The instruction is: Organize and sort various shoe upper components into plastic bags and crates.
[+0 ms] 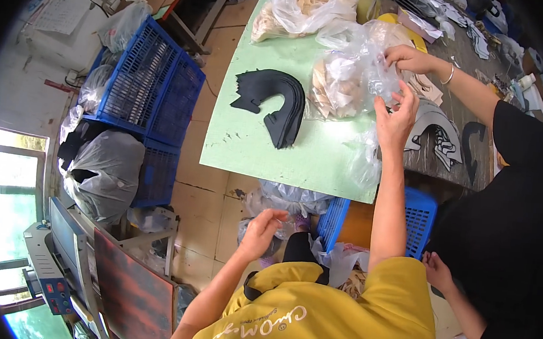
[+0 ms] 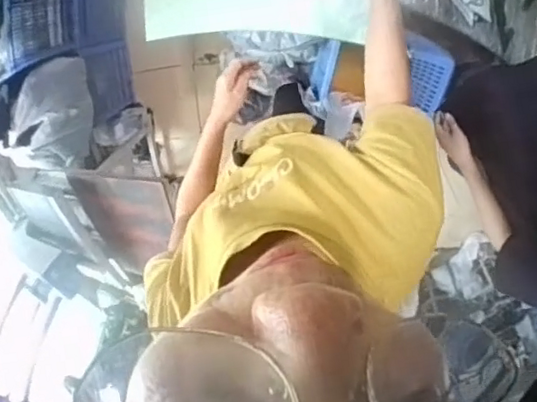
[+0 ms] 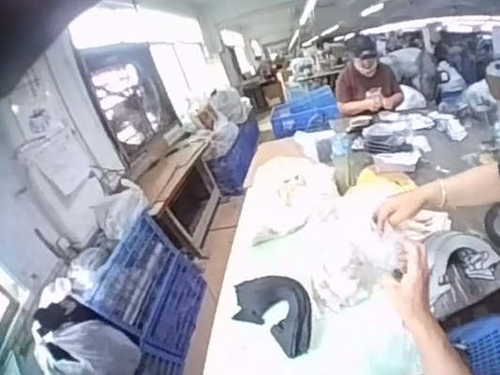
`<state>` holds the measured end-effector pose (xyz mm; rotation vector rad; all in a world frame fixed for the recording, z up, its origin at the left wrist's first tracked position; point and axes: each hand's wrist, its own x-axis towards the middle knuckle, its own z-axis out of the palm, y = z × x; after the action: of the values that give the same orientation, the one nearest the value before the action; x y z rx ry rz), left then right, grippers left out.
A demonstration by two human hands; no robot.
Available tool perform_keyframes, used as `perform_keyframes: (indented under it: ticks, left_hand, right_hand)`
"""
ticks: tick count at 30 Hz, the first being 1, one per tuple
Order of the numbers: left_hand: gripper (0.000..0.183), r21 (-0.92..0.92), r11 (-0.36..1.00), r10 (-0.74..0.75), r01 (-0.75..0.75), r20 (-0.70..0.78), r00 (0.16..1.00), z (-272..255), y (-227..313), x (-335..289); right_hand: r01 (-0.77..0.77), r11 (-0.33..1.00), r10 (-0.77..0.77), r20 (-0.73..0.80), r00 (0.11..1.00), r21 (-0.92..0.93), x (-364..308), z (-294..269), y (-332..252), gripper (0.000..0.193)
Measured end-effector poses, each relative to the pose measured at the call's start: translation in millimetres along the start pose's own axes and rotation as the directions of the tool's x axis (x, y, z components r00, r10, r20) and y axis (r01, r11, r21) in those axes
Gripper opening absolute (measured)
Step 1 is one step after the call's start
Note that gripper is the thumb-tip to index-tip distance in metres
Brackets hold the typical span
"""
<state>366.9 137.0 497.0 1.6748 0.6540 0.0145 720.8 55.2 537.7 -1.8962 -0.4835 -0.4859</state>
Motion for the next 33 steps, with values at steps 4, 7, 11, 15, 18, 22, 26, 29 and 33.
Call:
perform_keyframes:
  ticks: [4,7,11,15,18,22,26,29,33]
  left_hand:
    - [0.027,-0.066,0.997,0.039,-0.040,-0.012,0.999,-11.4,25.2,49.2]
    - [0.027,0.027,0.989,0.143,-0.143,-0.003,0.990,-16.5,57.8,99.9]
    - [0.031,0.330,0.834,0.474,-0.442,-0.019,0.880,-15.4,111.1,174.7]
    - [0.041,0.491,0.584,0.708,-0.646,0.080,0.701,14.3,167.0,245.1]
    - [0.047,0.544,0.304,0.790,-0.782,0.315,0.526,30.9,188.6,292.4]
    - [0.055,0.807,0.180,0.473,-0.563,0.430,0.769,43.7,179.7,333.9]
    - [0.060,0.891,0.048,0.487,-0.451,0.374,0.789,35.1,173.6,350.5]
    - [0.052,0.879,0.167,0.443,-0.447,0.338,0.830,20.5,161.0,363.8]
    - [0.044,0.830,0.275,0.413,-0.485,0.354,0.840,22.6,147.6,366.7]
  right_hand:
    - [0.065,0.990,-0.032,0.240,0.970,-0.128,18.8,5.8,32.9,0.058]
    - [0.128,0.973,-0.061,0.322,0.945,-0.191,23.2,20.4,50.7,0.061]
    - [0.034,0.961,0.115,0.508,0.853,-0.275,5.7,41.5,36.6,0.064]
    - [-0.039,0.961,0.201,0.590,0.782,-0.275,2.0,37.7,35.5,0.056]
    - [-0.103,0.967,0.227,0.606,0.763,-0.233,-3.2,42.7,28.7,0.045]
    - [-0.047,0.980,0.173,0.711,0.682,-0.194,-17.2,39.2,31.8,0.040]
    - [-0.140,0.982,0.187,0.762,0.620,-0.127,-24.2,18.7,39.4,0.032]
    - [-0.147,0.986,0.159,0.758,0.633,-0.083,-23.7,11.9,37.1,0.030]
    - [-0.104,0.993,0.111,0.726,0.679,-0.055,-14.0,1.2,32.2,0.030]
